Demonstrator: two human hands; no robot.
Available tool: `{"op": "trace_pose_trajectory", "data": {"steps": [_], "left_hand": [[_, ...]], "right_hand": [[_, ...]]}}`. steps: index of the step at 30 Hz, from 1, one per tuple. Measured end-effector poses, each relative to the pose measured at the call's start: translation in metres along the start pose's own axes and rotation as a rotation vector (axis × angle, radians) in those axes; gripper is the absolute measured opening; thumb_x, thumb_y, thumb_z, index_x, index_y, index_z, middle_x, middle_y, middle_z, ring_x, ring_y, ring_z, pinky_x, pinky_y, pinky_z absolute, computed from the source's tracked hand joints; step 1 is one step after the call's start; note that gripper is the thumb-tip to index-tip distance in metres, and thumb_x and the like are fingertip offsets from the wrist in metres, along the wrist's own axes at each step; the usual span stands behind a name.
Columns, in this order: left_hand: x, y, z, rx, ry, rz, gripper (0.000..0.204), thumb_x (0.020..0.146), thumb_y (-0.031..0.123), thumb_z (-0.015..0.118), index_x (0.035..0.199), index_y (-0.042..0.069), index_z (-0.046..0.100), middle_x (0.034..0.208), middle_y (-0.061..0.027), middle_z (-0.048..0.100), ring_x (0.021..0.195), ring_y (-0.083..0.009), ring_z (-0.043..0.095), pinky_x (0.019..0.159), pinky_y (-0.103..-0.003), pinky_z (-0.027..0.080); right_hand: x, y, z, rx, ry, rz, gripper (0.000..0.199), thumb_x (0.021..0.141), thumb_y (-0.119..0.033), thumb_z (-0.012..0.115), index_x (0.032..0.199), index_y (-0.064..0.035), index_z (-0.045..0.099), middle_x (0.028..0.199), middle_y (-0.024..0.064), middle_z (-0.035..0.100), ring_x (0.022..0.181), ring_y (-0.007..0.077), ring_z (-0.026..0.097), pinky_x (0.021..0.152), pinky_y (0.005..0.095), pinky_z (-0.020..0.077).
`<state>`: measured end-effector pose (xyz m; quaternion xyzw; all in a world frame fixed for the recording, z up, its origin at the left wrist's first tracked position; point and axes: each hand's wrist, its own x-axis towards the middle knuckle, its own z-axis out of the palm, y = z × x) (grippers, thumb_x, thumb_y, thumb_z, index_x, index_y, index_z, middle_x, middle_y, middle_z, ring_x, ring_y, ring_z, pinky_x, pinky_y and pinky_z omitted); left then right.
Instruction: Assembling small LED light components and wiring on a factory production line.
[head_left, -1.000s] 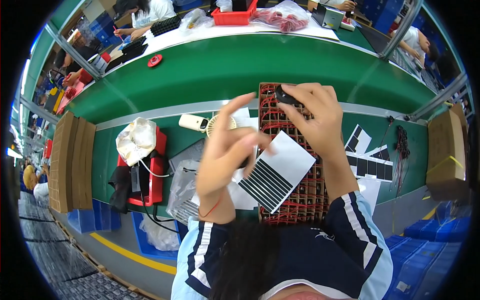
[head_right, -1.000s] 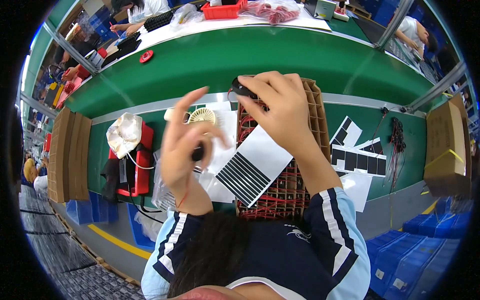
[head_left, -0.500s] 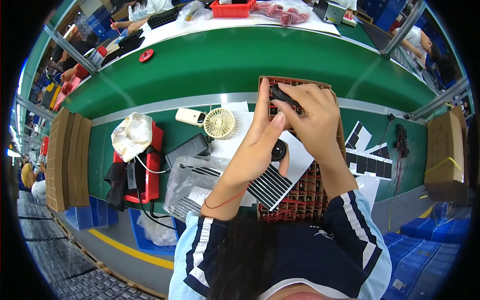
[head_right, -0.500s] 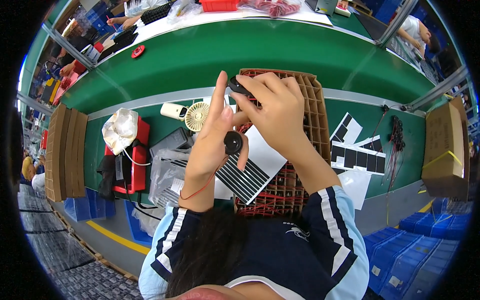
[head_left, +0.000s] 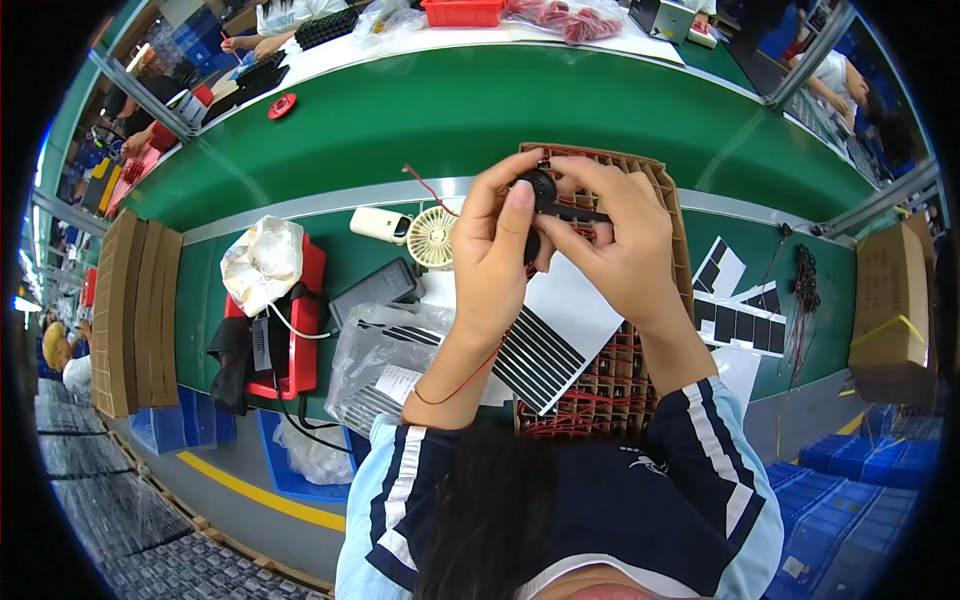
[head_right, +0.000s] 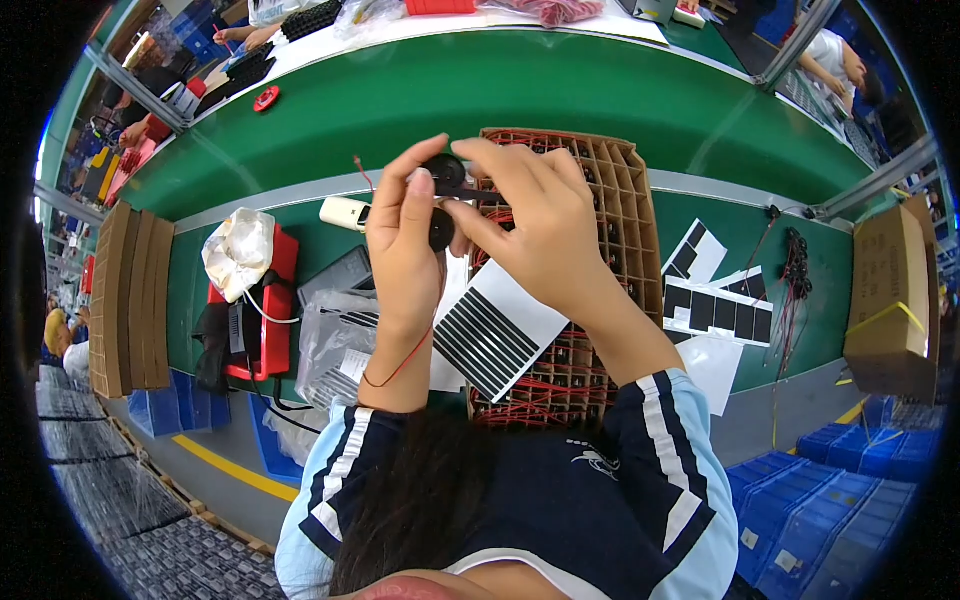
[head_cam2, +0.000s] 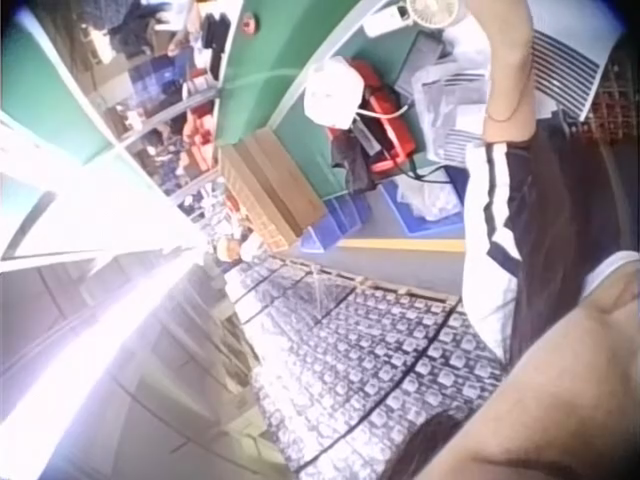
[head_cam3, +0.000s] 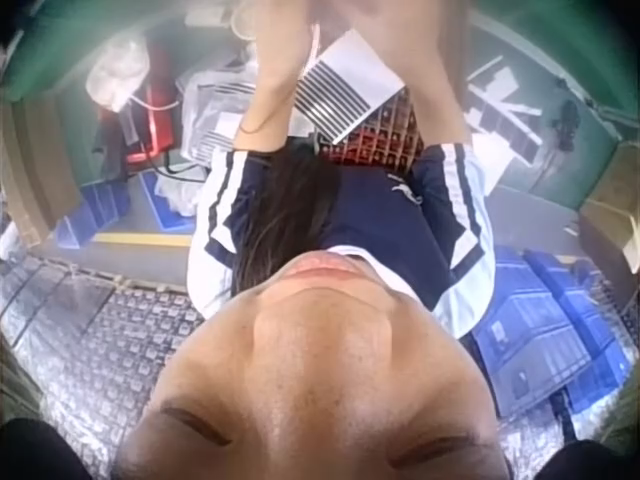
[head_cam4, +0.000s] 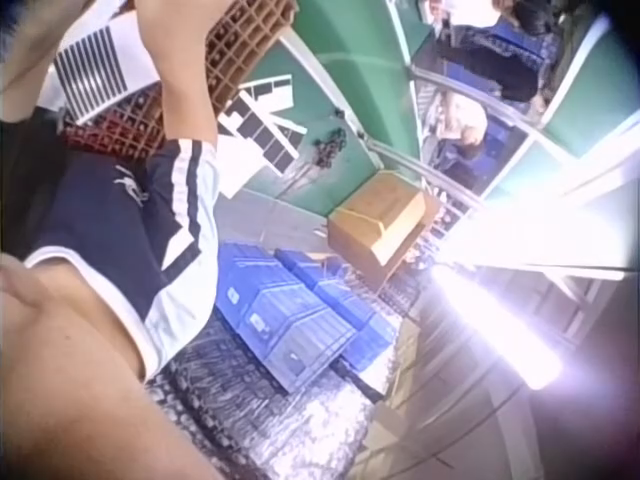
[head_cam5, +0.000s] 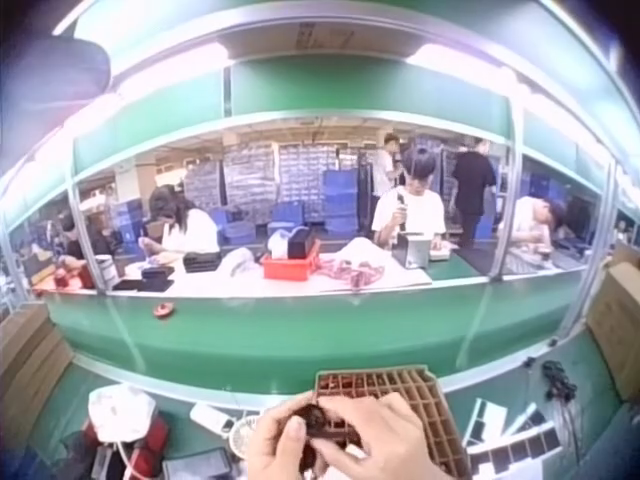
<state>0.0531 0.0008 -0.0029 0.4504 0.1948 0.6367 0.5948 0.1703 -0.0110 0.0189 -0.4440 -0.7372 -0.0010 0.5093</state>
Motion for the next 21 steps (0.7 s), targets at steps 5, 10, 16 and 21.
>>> {"op": "trace_pose_trajectory", "data": {"steps": [5,10,16,21], "left_hand": [[0.0,0.003,-0.01,-0.01,0.009,0.083,0.021,0.089,0.013,0.046,0.107,0.002,0.042,0.075,-0.0072,0.054,0.045,-0.0069,0.044,0.041,-0.019,0.035],[0.001,0.011,-0.006,-0.141,0.058,0.002,0.011,0.088,0.011,0.046,0.095,0.002,0.045,0.067,-0.0076,0.053,0.045,-0.0098,0.045,0.041,-0.02,0.034],[0.003,0.005,-0.005,-0.063,0.123,0.006,0.011,0.088,0.012,0.048,0.094,0.003,0.046,0.067,-0.0051,0.053,0.046,-0.008,0.045,0.04,-0.019,0.033],[0.001,0.007,-0.005,-0.126,0.104,-0.027,0.013,0.087,0.012,0.049,0.096,0.004,0.046,0.063,-0.0045,0.052,0.045,-0.0068,0.045,0.039,-0.019,0.033]], "right_hand": [[0.003,0.001,-0.007,0.086,-0.146,0.009,0.014,0.072,-0.015,0.065,0.078,-0.0056,0.057,0.073,0.0021,0.056,0.063,0.0173,0.049,0.064,0.0282,0.0352],[0.002,-0.004,-0.014,0.255,-0.268,0.069,0.01,0.073,-0.013,0.063,0.071,-0.006,0.057,0.066,0.0019,0.053,0.061,0.0165,0.047,0.064,0.028,0.0339],[0.0,-0.005,-0.008,0.29,-0.188,-0.095,0.009,0.072,-0.012,0.064,0.069,-0.0065,0.057,0.064,0.0011,0.051,0.061,0.0152,0.046,0.063,0.0277,0.0331],[-0.001,-0.007,-0.01,0.285,-0.223,-0.04,0.009,0.07,-0.013,0.065,0.069,-0.0077,0.058,0.067,0.0007,0.052,0.064,0.015,0.048,0.065,0.0287,0.0333]]}}
